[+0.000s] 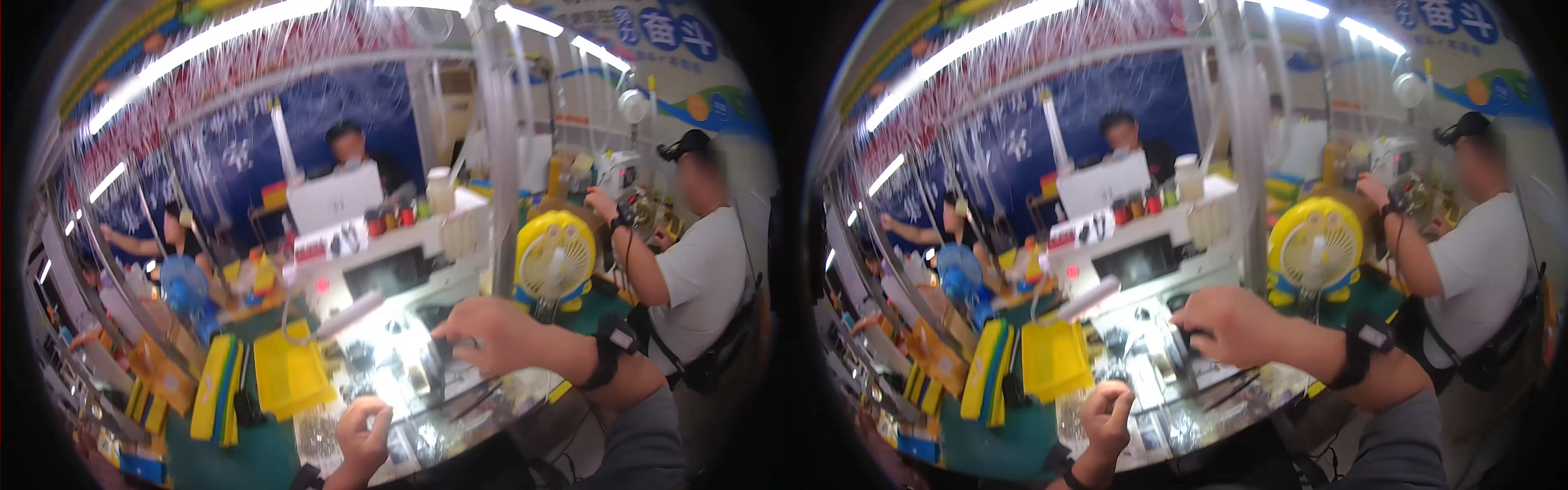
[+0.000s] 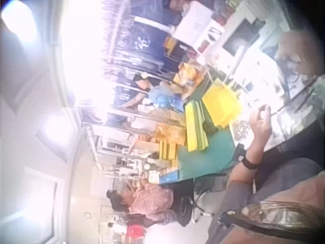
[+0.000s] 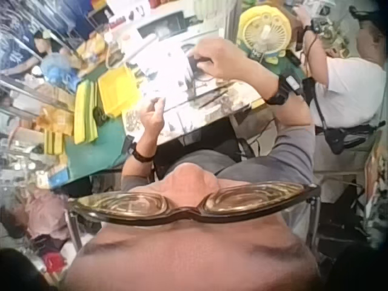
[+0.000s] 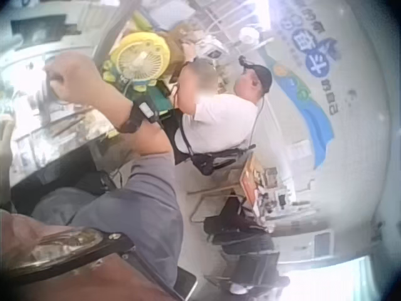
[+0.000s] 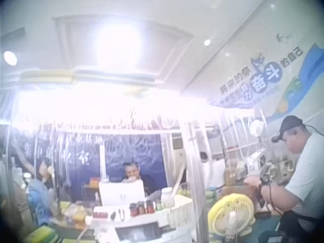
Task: Assembling small metal components using a specialized workstation machine and adhesive.
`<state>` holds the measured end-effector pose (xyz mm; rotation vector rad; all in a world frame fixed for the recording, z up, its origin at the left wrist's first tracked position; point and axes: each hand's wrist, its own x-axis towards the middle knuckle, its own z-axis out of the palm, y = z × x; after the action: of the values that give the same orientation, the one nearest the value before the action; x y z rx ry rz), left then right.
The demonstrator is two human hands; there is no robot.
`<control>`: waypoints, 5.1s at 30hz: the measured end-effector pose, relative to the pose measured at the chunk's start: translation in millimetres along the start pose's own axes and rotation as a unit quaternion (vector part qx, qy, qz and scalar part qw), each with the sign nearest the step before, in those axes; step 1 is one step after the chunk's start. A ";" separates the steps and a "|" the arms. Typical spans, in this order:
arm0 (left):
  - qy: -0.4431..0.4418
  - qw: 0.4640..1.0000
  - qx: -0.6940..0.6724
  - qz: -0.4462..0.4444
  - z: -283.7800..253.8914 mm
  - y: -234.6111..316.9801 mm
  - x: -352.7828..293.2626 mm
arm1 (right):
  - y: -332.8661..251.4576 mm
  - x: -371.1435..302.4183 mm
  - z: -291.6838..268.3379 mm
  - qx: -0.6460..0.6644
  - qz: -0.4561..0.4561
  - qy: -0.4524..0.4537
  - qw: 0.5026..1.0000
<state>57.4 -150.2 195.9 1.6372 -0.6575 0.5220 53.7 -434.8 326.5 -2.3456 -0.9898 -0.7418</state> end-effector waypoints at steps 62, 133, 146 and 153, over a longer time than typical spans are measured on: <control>-0.011 0.986 -0.160 -0.045 -2.6 8.9 -0.4 | 50.1 136.6 -148.8 0.079 0.063 0.551 0.829; -0.162 0.956 -0.226 -0.092 -0.8 -3.8 -12.2 | -53.9 -38.9 85.9 0.428 0.310 -0.170 0.832; -0.123 0.927 -0.318 -0.154 -0.2 -10.4 -15.6 | -59.2 -56.1 107.2 0.591 0.353 -0.078 0.721; -0.101 0.965 -0.216 -0.108 0.3 -3.5 -14.3 | -59.4 -55.7 129.8 0.671 0.346 -0.034 0.655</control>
<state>49.2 -148.3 183.8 1.3325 -0.6772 0.0422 13.8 -345.7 208.4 -1.1388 -0.2787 0.3801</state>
